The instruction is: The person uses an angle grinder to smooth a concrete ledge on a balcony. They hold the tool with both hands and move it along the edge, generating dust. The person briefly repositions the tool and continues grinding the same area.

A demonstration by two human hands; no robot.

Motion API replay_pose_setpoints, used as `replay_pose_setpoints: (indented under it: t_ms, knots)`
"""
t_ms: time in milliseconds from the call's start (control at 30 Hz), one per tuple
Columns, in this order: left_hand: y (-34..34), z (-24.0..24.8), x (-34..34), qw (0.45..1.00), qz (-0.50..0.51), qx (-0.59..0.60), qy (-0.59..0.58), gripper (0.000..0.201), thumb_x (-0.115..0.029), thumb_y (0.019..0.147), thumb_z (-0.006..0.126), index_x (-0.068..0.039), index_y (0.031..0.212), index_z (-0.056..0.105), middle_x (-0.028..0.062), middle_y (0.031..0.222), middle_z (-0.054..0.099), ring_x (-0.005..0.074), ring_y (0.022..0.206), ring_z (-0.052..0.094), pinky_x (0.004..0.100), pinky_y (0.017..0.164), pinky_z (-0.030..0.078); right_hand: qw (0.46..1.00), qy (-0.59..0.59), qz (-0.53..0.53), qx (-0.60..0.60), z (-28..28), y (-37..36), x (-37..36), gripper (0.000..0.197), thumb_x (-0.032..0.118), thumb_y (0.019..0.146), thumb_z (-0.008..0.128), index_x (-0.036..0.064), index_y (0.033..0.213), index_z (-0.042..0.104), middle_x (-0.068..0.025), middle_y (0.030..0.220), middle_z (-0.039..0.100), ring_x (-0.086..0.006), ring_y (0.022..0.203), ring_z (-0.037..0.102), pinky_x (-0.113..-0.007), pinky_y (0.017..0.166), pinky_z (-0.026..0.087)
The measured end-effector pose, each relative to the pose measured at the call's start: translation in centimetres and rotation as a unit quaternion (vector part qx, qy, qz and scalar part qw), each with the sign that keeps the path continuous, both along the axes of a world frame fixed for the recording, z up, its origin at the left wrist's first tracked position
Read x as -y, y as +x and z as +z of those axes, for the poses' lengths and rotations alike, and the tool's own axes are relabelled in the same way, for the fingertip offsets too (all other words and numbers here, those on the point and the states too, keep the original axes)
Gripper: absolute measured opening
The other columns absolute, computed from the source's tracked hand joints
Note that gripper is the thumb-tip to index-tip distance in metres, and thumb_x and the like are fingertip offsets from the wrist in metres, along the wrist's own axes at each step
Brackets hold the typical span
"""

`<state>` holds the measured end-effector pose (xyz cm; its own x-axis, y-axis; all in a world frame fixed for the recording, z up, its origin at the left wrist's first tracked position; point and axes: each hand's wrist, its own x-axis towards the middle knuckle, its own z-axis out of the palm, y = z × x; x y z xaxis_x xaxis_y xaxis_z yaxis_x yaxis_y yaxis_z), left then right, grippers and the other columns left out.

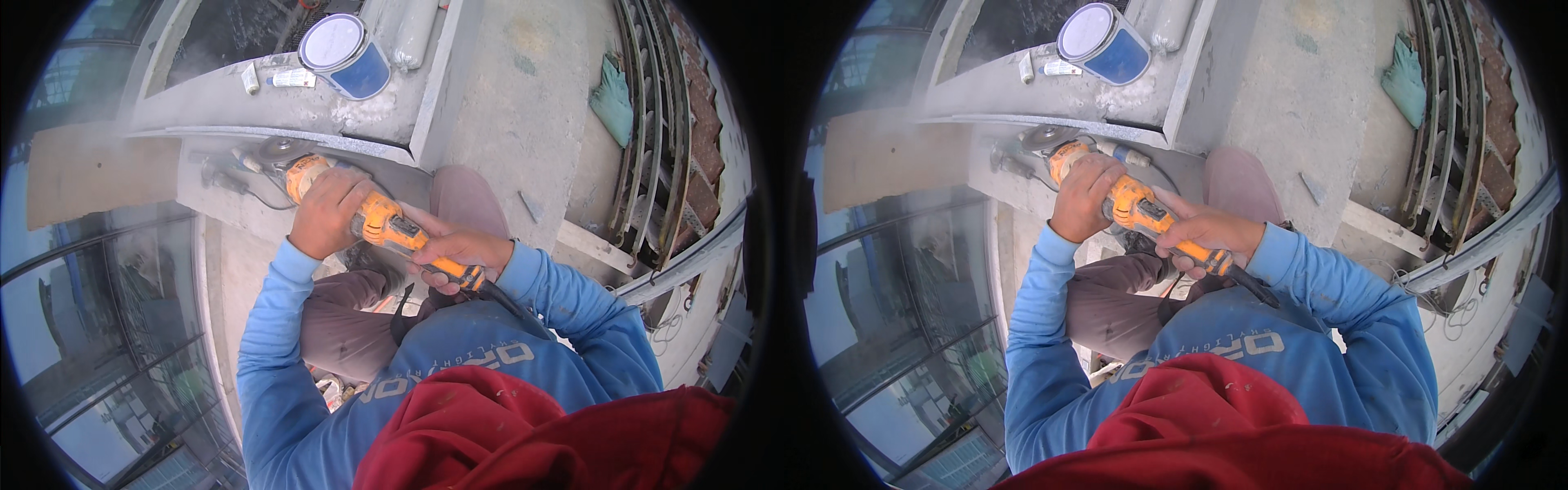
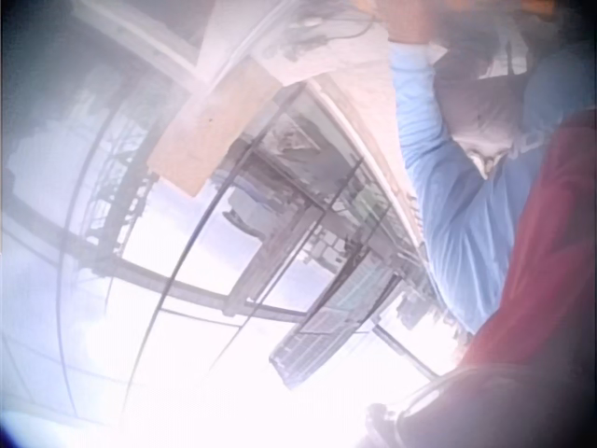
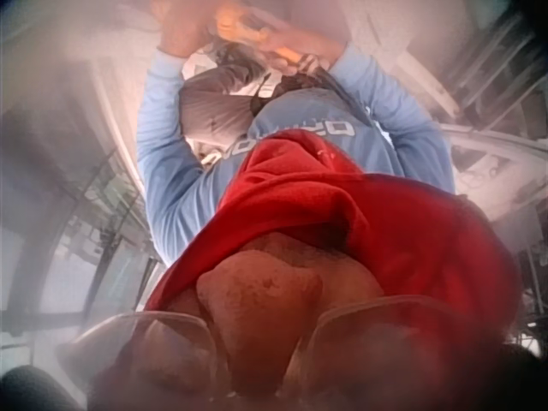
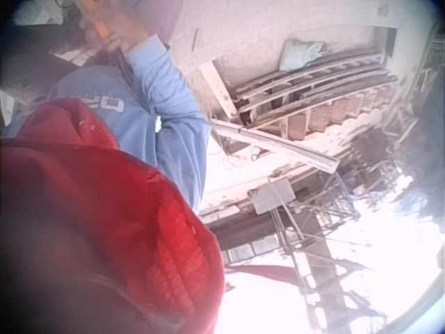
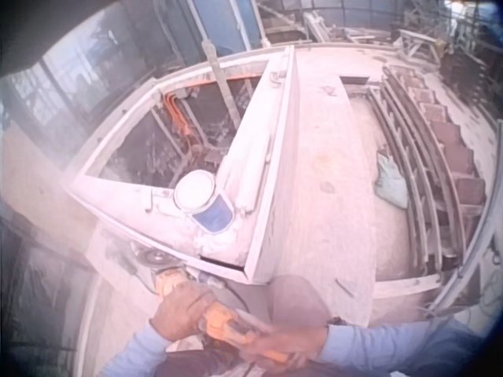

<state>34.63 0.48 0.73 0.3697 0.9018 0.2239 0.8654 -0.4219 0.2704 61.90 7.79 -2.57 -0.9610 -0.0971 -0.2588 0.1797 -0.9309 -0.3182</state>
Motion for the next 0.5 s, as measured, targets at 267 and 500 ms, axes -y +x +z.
replay_pose_setpoints:
  t_ms: [267,500]
  knots:
    - [0.6,0.1,0.4,1.000,-0.001,-0.009,0.005,0.069,-0.012,0.060,0.093,-0.005,0.123,0.065,0.0142,0.122,0.069,0.0382,0.116,0.067,0.0519,0.105,0.053,1.000,0.009,-0.005,-0.002,0.4,0.7,0.4,0.095,0.007,0.101,0.064,0.0292,0.176,0.010,-0.0107,0.104,0.062,-0.0145,0.061,0.062,-0.032,0.051,0.053]
    - [4.0,1.7,1.2,1.000,-0.022,-0.002,-0.002,0.061,-0.006,0.065,0.084,-0.002,0.122,0.065,0.0153,0.118,0.068,0.0385,0.113,0.068,0.0519,0.102,0.054,0.999,0.025,0.007,0.021,3.4,4.4,0.9,0.094,0.005,0.101,0.063,0.0220,0.176,0.009,-0.0095,0.102,0.060,-0.0147,0.062,0.062,-0.030,0.051,0.052]
